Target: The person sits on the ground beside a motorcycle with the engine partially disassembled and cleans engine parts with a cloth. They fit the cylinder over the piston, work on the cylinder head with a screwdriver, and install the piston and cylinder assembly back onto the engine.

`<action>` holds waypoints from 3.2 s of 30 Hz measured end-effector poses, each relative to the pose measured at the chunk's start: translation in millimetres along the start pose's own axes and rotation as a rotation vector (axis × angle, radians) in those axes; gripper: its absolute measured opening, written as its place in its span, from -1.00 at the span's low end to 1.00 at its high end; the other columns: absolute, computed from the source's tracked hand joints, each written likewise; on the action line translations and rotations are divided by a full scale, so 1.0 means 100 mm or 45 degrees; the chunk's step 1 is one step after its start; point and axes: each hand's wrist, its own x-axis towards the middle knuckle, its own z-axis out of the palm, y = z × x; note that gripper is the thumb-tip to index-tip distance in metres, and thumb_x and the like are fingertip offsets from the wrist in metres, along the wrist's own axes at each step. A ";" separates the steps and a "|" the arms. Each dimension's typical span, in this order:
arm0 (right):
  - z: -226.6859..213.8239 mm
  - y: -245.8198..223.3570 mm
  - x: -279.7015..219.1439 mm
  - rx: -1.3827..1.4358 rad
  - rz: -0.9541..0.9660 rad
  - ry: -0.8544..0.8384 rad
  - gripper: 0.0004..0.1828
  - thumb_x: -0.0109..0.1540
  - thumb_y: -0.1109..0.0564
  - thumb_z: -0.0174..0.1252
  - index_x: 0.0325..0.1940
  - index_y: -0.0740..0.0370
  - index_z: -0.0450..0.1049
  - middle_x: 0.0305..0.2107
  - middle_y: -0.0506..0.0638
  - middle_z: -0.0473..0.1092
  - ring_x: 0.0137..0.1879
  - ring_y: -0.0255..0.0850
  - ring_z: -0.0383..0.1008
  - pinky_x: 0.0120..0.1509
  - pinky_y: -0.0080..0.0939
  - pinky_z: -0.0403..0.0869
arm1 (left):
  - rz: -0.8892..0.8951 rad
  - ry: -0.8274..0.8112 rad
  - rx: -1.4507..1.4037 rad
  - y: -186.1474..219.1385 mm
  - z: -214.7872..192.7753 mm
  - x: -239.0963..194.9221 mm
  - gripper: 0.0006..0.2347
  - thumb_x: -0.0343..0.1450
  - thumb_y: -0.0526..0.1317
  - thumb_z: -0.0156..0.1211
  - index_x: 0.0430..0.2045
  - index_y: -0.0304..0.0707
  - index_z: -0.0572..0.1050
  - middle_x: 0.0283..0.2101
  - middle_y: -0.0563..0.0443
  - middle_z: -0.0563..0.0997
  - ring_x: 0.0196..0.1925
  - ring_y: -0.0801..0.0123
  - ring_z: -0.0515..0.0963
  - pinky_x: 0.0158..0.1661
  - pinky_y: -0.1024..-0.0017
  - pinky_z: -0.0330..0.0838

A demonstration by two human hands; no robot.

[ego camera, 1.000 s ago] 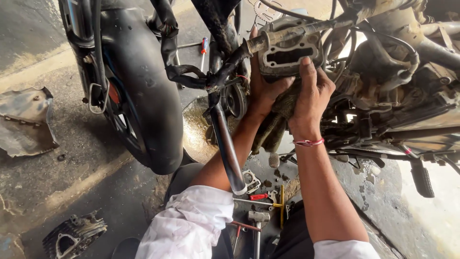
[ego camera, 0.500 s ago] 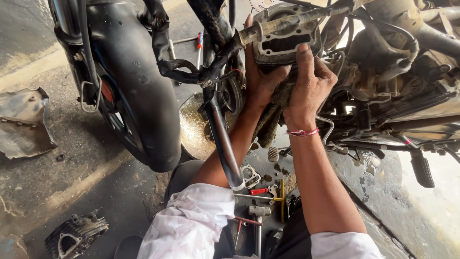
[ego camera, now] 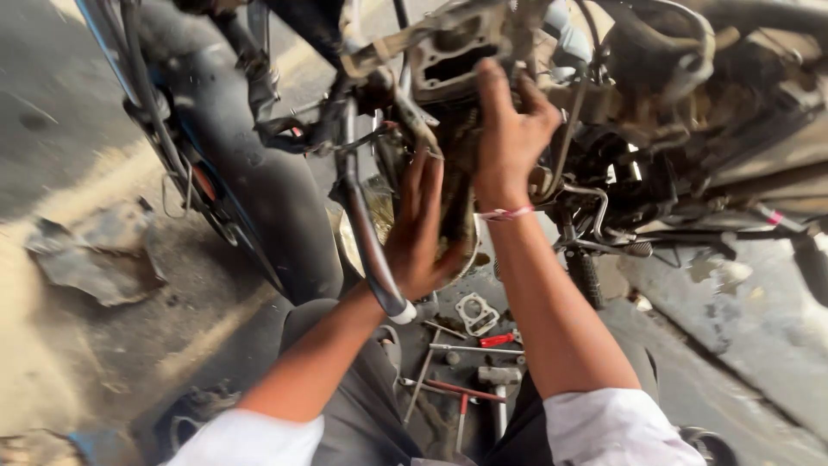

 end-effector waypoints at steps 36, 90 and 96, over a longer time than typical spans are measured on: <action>-0.04 -0.29 -0.06 -0.409 0.023 0.224 -0.09 0.01 -0.33 0.46 0.07 0.53 0.46 -0.21 0.20 0.58 -0.16 -0.11 0.67 -0.03 -0.18 0.60 | -1.104 -0.022 -1.259 -0.97 -0.21 1.89 -0.83 0.52 -0.19 0.12 -0.27 -0.31 0.58 -0.32 -0.01 0.68 -0.33 0.33 0.66 -0.27 0.35 0.61; -1.86 -2.00 -1.96 -0.135 0.346 -0.370 -0.33 0.16 -0.02 0.29 0.19 0.55 0.43 -0.11 0.09 0.51 -0.04 -0.23 0.51 0.08 -0.28 0.50 | -0.236 0.326 -0.253 1.60 0.02 -0.73 -0.84 0.45 -0.41 0.31 -0.12 -0.32 0.54 0.14 -0.13 0.51 0.12 0.14 0.63 0.00 0.32 0.63; -2.24 -2.15 -2.42 -0.479 0.507 -0.025 -0.31 0.12 -0.02 0.30 0.17 0.59 0.49 -0.18 0.11 0.49 -0.10 -0.26 0.48 -0.01 -0.31 0.47 | -0.006 0.275 -0.124 1.61 0.31 -0.80 -0.85 0.34 -0.43 0.33 -0.35 -0.29 0.47 -0.11 -0.05 0.53 0.10 -0.01 0.59 0.07 0.21 0.53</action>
